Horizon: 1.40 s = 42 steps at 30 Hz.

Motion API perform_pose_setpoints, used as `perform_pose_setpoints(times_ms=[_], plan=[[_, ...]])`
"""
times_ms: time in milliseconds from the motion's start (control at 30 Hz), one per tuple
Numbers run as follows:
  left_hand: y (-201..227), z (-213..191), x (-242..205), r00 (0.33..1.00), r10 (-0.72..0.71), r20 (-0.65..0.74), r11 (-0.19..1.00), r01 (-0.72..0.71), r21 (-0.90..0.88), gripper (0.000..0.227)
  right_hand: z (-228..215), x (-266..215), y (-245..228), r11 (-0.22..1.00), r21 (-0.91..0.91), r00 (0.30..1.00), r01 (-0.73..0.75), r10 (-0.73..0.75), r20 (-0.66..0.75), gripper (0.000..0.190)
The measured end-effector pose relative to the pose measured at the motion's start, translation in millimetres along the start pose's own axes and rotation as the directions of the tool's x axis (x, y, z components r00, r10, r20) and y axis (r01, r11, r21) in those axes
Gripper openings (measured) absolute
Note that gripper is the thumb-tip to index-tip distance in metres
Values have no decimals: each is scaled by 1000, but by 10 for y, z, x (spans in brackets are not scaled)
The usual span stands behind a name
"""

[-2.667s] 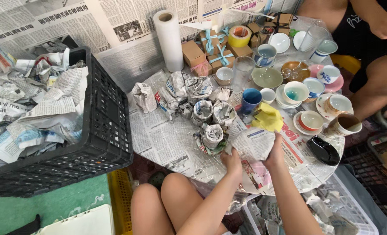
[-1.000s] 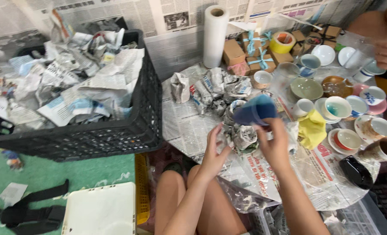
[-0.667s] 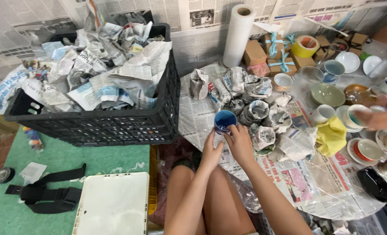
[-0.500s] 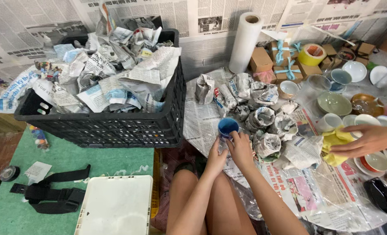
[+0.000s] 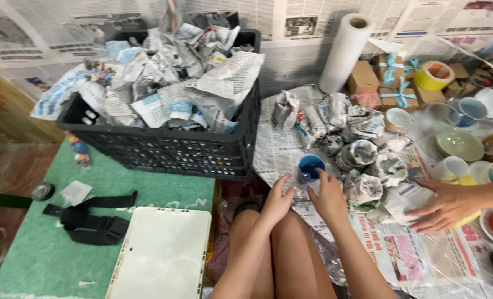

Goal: The person sits on the floor and wraps small ceramic items, including cups and a saucer, in newspaper. They fold the paper around each item and place the wrapped bundles on a nearby table. The workspace is covered with newspaper, and a crate of paper is visible nearby.

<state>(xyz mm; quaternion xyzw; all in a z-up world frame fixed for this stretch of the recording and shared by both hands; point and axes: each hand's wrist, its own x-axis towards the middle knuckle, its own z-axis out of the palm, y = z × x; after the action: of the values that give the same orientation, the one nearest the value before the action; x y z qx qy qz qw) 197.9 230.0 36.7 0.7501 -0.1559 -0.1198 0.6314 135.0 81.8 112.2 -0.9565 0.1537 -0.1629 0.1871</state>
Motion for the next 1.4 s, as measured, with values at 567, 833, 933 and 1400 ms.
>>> perform_pose_setpoints(times_ms=[567, 833, 933, 1400], plan=[[1871, -2683, -374, 792, 512, -332, 789, -281, 546, 27, -297, 1220, -2635, 837, 142, 829, 528, -472, -301, 51], [1743, -3053, -137, 896, 275, -348, 951, -307, -36, 54, -424, 1307, -3135, 751, 192, 770, 632, -581, -263, 21], [1743, -3118, -134, 944, 72, -323, 894, -204, -398, 71, -500, 987, -3284, 569, 92, 570, 817, -775, -274, 42], [1374, -2492, -962, 803, -276, -528, 582, -298, -757, 61, -527, -165, -2302, 477, 483, 578, 734, -812, -77, 42]])
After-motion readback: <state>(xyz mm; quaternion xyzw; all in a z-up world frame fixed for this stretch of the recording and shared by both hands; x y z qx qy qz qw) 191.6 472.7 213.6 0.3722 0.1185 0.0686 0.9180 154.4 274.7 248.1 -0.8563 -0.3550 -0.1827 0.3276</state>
